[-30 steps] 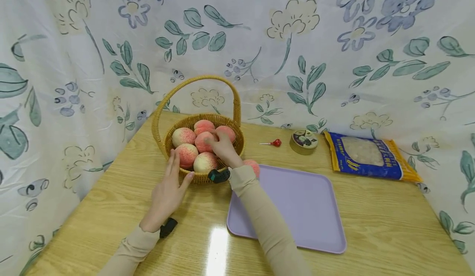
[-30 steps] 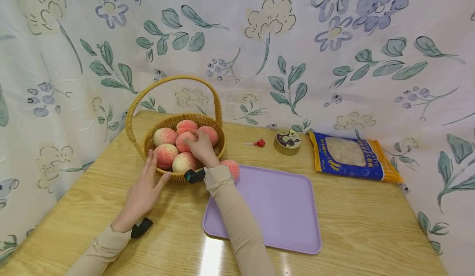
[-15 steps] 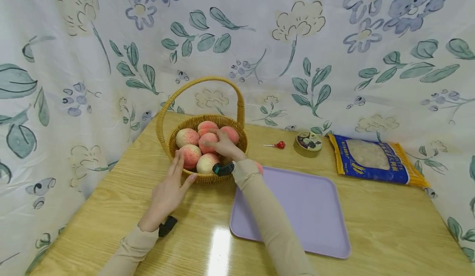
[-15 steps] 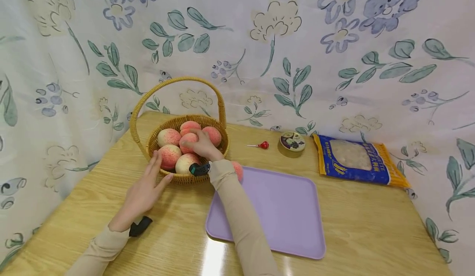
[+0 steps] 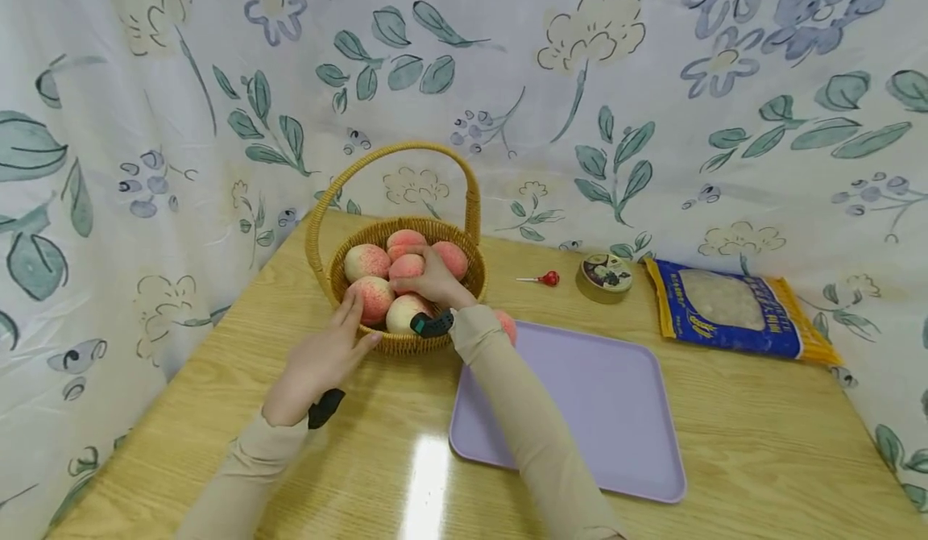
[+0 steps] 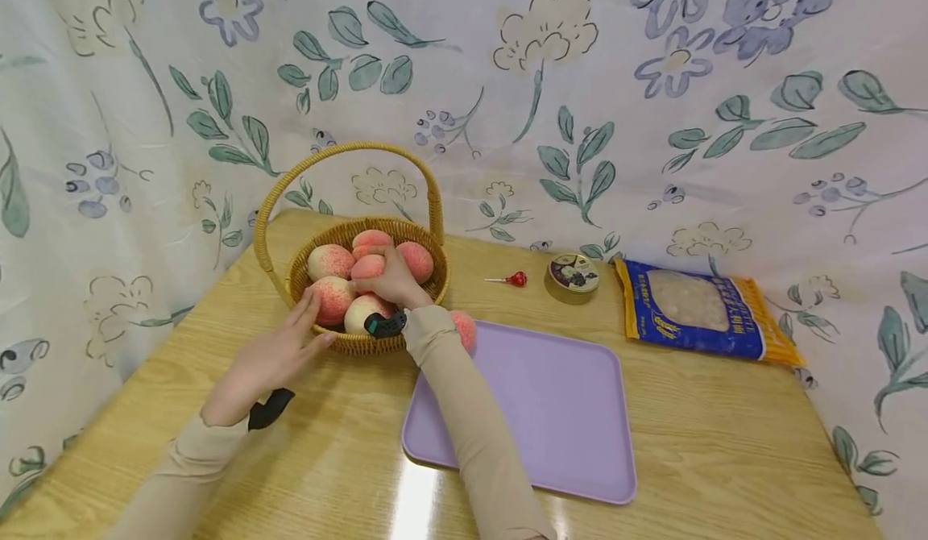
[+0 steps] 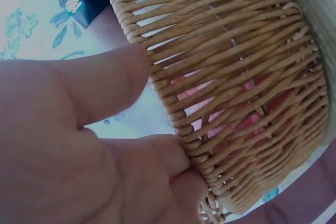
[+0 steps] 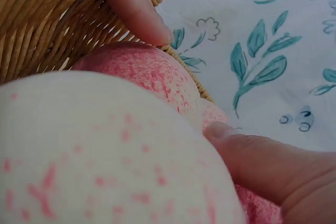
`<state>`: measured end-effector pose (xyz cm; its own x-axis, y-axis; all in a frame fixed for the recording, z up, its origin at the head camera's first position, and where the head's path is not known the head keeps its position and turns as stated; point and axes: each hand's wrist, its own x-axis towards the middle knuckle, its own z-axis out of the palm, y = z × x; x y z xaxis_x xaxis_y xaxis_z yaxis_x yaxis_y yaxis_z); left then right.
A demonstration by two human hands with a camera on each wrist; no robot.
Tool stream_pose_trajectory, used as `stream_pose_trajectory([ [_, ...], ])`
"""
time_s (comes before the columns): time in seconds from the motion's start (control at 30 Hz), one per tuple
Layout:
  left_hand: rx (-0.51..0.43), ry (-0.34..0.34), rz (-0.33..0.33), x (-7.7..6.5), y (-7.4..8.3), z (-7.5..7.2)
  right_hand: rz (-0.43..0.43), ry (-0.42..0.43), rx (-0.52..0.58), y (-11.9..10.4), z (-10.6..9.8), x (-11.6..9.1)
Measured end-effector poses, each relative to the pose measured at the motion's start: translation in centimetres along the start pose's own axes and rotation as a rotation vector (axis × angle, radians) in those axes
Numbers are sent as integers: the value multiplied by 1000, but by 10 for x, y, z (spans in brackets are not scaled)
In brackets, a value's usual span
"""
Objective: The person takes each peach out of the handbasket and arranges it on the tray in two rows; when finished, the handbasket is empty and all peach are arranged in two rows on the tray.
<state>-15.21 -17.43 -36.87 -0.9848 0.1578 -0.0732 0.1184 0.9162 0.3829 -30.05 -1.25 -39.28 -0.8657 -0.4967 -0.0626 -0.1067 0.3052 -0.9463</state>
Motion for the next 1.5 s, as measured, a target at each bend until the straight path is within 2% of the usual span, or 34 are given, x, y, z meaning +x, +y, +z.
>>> stream_pose_trajectory([
  [0.1,7,-18,-5,1,3,0,36,10,58,1,-2,-1],
  [0.27,19,-39,-18,3,7,2,101,75,253,-3,-6,-6],
  [0.37,21,-33,-22,4,9,2,89,82,341,-4,-9,-6],
  [0.5,24,-16,-11,5,10,3,54,44,431,-2,-13,-9],
  [0.73,-10,-9,-19,4,6,6,34,-14,790,-1,-34,-22],
  [0.83,-10,-2,-24,3,4,6,26,-19,902,-2,-47,-29],
  [0.93,-10,-1,-28,3,2,5,26,-23,936,-1,-59,-34],
  [1.13,-4,-8,-39,1,1,2,18,-72,887,2,-77,-47],
  [1.27,-6,-14,-37,1,2,2,20,-51,866,6,-91,-60],
  [1.4,-18,-23,-33,1,3,2,-17,-41,794,13,-110,-76],
  [1.5,-20,-23,-33,1,2,2,-28,-3,782,21,-125,-88],
])
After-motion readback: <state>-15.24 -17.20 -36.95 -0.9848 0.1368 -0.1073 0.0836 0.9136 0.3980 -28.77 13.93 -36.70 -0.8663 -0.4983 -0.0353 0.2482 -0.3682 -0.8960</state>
